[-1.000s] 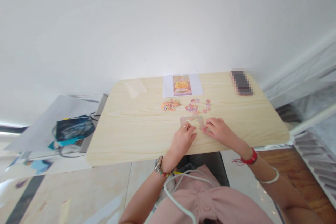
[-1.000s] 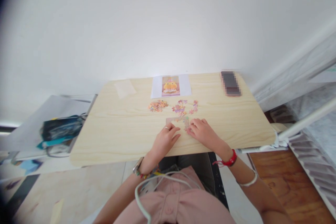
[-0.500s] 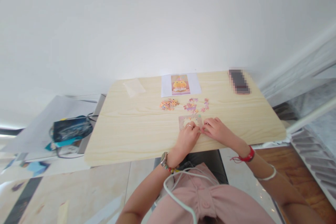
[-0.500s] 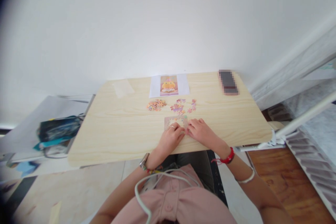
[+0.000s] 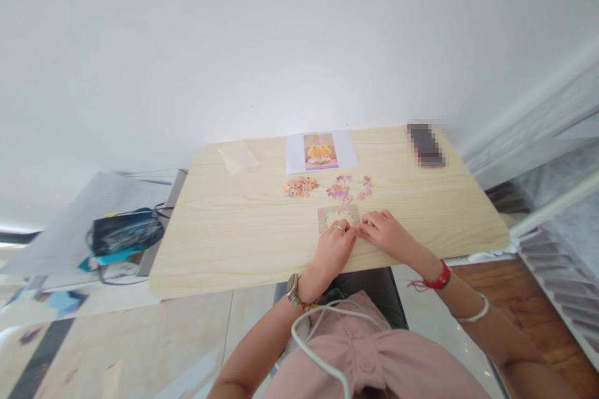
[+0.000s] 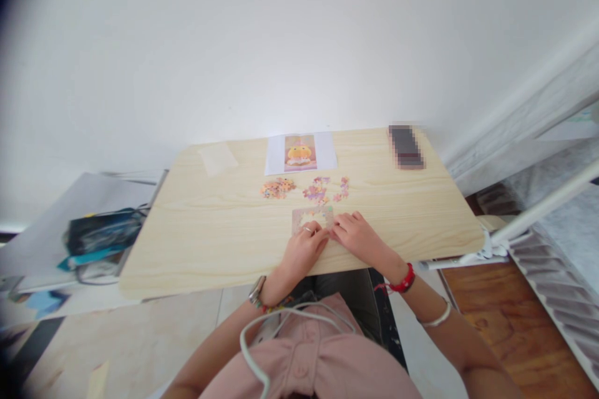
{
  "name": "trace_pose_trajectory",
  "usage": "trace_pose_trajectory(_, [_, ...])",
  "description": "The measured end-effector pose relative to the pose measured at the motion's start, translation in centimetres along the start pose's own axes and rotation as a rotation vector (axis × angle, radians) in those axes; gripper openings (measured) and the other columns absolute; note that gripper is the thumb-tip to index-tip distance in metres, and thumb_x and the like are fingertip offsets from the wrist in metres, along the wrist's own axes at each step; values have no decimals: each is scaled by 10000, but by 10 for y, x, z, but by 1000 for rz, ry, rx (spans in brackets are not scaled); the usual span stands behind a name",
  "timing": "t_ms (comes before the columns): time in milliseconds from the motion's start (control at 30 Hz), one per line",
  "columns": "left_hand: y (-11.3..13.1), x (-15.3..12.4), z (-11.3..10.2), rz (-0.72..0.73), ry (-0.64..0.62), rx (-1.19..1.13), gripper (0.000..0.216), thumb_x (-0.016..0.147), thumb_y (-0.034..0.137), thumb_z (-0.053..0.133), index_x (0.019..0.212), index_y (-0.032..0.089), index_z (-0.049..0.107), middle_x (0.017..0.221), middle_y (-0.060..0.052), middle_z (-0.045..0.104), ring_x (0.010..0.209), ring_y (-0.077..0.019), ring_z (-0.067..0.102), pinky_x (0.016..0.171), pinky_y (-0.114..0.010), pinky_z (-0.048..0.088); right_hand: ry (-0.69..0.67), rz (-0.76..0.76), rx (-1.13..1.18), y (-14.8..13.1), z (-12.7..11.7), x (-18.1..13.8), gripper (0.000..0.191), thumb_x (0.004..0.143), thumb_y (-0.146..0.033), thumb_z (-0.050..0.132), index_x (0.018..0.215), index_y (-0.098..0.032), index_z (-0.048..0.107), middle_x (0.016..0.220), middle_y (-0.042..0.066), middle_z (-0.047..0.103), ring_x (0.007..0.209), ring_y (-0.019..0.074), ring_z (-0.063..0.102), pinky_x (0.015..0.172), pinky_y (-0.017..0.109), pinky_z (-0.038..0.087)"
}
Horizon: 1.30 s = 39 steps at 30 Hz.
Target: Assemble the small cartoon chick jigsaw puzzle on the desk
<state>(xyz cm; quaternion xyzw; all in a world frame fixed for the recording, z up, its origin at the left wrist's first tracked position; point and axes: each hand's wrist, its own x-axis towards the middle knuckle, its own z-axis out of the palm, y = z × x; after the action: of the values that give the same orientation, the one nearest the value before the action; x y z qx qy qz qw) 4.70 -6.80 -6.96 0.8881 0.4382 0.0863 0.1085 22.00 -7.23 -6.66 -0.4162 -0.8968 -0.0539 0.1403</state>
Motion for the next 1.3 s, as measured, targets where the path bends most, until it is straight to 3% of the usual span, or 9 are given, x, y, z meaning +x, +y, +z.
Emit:
trace_pose_trajectory(267, [3,-6,-2,96,-16,104,134,850,149,408,869,169,539,829,-58,520,813,-186,492,661,-290,445,38,48,70,-5,4,-7,243,881,-200,399,744,-164,597,757,52,556,722,151,464,696,306,314])
trace_pose_trajectory(600, [6,-6,-3,62,-36,97,130,845,158,417,900,173,534,829,-55,522,817,-186,507,663,-285,455,53,115,122,-9,0,-8,256,875,-201,399,751,-166,620,773,65,560,738,156,474,704,304,341])
trace_pose_trajectory(767, [-1,-3,-10,19,-37,-14,164,863,199,385,940,192,529,885,-50,526,797,-159,526,643,-256,462,155,283,173,25,-3,-5,219,855,-208,420,784,-174,625,842,72,559,784,166,498,731,304,382])
trace_pose_trajectory(900, [-18,-11,-16,-90,48,-56,204,860,209,385,1019,189,511,927,-57,520,828,-155,528,686,-257,467,139,381,188,65,4,3,191,830,-200,439,850,-174,627,855,72,544,793,183,516,712,315,418])
trace_pose_trajectory(1100, [-51,-29,-18,-282,105,-2,315,835,253,446,1147,215,457,916,-47,485,810,-156,509,685,-259,457,59,353,274,103,16,31,193,812,-213,473,950,-174,603,904,61,509,824,171,531,737,302,439])
trace_pose_trajectory(1300, [-56,-34,-18,-301,65,-20,277,829,239,454,1100,255,505,918,-31,467,804,-139,501,693,-242,444,-18,333,300,121,21,48,143,813,-244,488,796,-163,604,832,45,507,759,151,534,710,282,428])
